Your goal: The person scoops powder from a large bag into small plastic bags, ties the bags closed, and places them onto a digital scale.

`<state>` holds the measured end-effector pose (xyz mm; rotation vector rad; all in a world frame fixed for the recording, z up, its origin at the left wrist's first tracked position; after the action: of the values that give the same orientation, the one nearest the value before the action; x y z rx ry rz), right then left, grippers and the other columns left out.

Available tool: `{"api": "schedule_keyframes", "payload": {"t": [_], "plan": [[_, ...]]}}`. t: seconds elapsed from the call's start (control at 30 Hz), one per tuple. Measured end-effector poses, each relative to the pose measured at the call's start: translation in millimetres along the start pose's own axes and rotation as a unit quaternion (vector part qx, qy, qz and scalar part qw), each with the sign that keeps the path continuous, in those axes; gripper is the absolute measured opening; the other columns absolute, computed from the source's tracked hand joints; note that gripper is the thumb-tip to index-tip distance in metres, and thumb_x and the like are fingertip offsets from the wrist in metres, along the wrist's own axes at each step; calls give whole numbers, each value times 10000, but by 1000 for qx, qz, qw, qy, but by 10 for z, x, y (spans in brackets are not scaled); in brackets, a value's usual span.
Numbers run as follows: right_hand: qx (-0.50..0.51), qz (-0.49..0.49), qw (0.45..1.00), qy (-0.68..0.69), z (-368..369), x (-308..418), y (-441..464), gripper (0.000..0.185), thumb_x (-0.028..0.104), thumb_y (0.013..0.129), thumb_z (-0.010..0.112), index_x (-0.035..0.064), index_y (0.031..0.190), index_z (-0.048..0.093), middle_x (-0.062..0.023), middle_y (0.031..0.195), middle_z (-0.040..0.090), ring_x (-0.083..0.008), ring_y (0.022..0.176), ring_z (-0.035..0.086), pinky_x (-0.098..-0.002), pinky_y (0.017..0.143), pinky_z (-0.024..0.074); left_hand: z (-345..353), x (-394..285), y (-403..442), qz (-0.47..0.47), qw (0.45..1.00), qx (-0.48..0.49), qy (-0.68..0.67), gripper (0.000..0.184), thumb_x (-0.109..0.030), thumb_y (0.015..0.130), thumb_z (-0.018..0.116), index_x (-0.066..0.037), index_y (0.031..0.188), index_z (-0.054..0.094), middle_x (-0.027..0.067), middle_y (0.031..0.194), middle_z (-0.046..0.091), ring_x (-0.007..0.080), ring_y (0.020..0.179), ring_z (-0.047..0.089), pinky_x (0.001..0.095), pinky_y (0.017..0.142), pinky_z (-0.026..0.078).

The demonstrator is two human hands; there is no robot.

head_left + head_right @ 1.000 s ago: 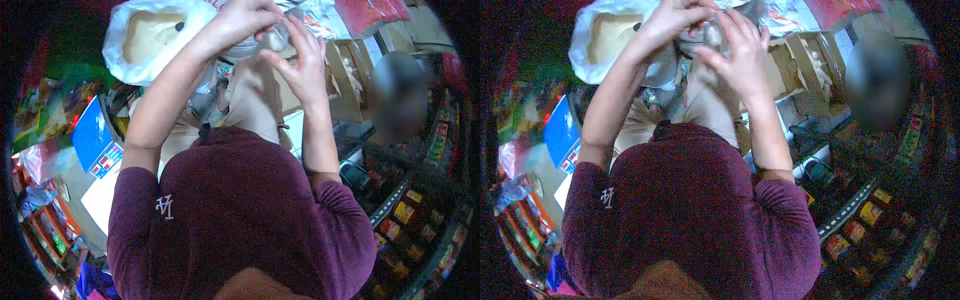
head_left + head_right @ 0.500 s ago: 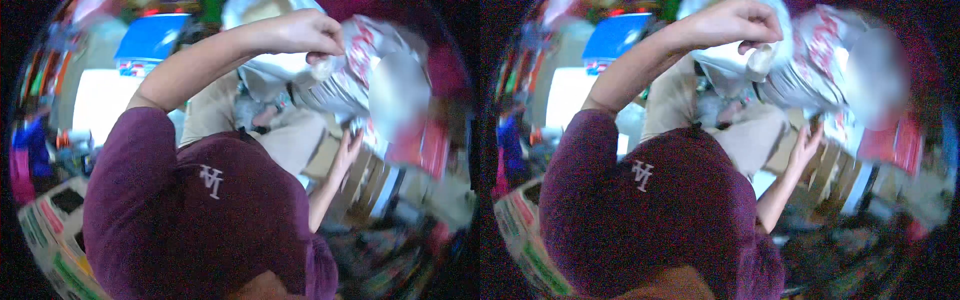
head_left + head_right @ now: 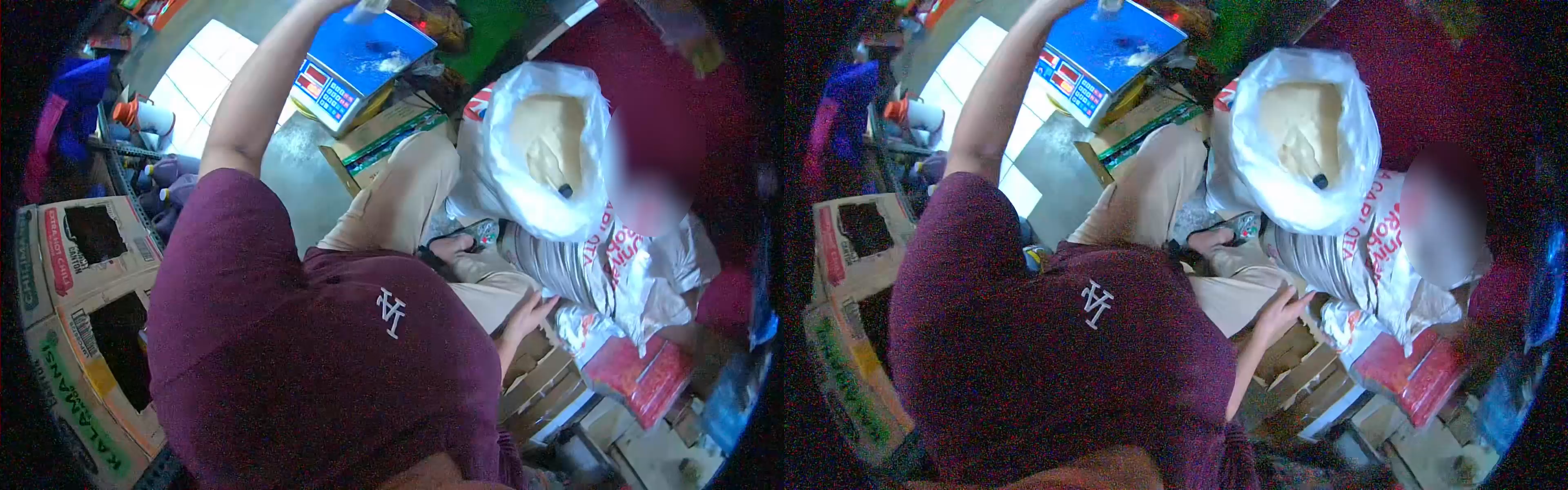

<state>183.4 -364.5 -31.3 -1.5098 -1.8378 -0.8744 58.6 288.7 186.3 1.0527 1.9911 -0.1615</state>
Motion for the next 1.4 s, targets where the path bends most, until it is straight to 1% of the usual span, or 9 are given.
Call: {"api": "schedule_keyframes", "payload": {"t": [0.13,0.17,0.23,0.27,0.47,0.7,0.93,1.13,1.4], "plan": [[13,2,997,-70,12,119,-8,711,418,958,439,-89,1407,224,-336,1373,356,-420,1255,395,-418,1050,298,216,746,-135,-25,979,-112,169,146,-189,823,595,-54,827,651,151,713,647,314,665,637,390,614,504],[5,1,995,-102,4,162,-25,716,426,955,446,-81,1410,227,-330,1377,355,-419,1254,397,-418,1047,303,274,930,-197,61,984,-132,98,142,-190,818,596,-59,828,650,157,737,653,326,692,640,394,633,506],[8,2,996,-85,3,60,-8,710,429,951,456,-69,1410,245,-322,1381,357,-414,1254,400,-419,1040,310,675,1535,-127,6,974,-110,199,217,-257,832,582,-119,964,686,116,825,685,252,739,668,375,668,522],[7,13,996,-89,1,35,-8,701,419,952,458,-72,1407,252,-321,1376,365,-411,1249,407,-416,1034,317,730,1474,-257,-53,986,-70,141,203,-278,830,563,-195,969,686,115,925,683,312,866,656,427,750,519],[9,16,995,-101,-3,144,-37,661,380,961,453,-72,1405,262,-315,1363,390,-385,1221,445,-393,1007,351,1250,1624,-571,-152,981,-90,77,226,-308,833,556,-188,971,689,144,940,677,316,893,648,416,789,505],[8,39,999,-37,-26,74,-74,644,370,966,448,-48,1416,255,-309,1357,401,-361,1201,462,-389,997,358,1386,1574,-779,-156,982,-109,-22,363,-338,821,591,-132,1116,637,152,965,677,306,903,651,395,784,501],[13,40,996,-73,-48,43,-73,664,397,962,441,-52,1413,253,-314,1353,401,-386,1202,457,-406,1003,350,1341,1146,-1085,-149,979,-139,18,561,-340,784,643,-90,1266,505,158,928,659,326,887,636,394,795,494],[7,-6,996,-84,-55,-55,-51,669,411,958,429,-69,1398,276,-329,1348,397,-412,1206,450,-416,999,354,1356,1129,-1235,-104,972,-195,77,607,-381,776,652,-88,1277,475,183,1079,612,329,961,611,414,813,488],[13,27,992,-122,-64,22,-47,652,387,961,425,-74,1397,279,-315,1368,385,-408,1234,427,-411,1024,329,1335,1146,-1023,-192,959,-87,191,670,-529,788,596,-128,1305,448,206,943,669,376,882,646,455,757,503]]}}
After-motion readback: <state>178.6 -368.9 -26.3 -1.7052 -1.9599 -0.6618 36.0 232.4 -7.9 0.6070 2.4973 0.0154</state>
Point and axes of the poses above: each hand's wrist, its own y-axis towards the middle knuckle, its own z-axis out of the palm, x = y × z, the point moved 3 cm from there along y, towards the middle knuckle
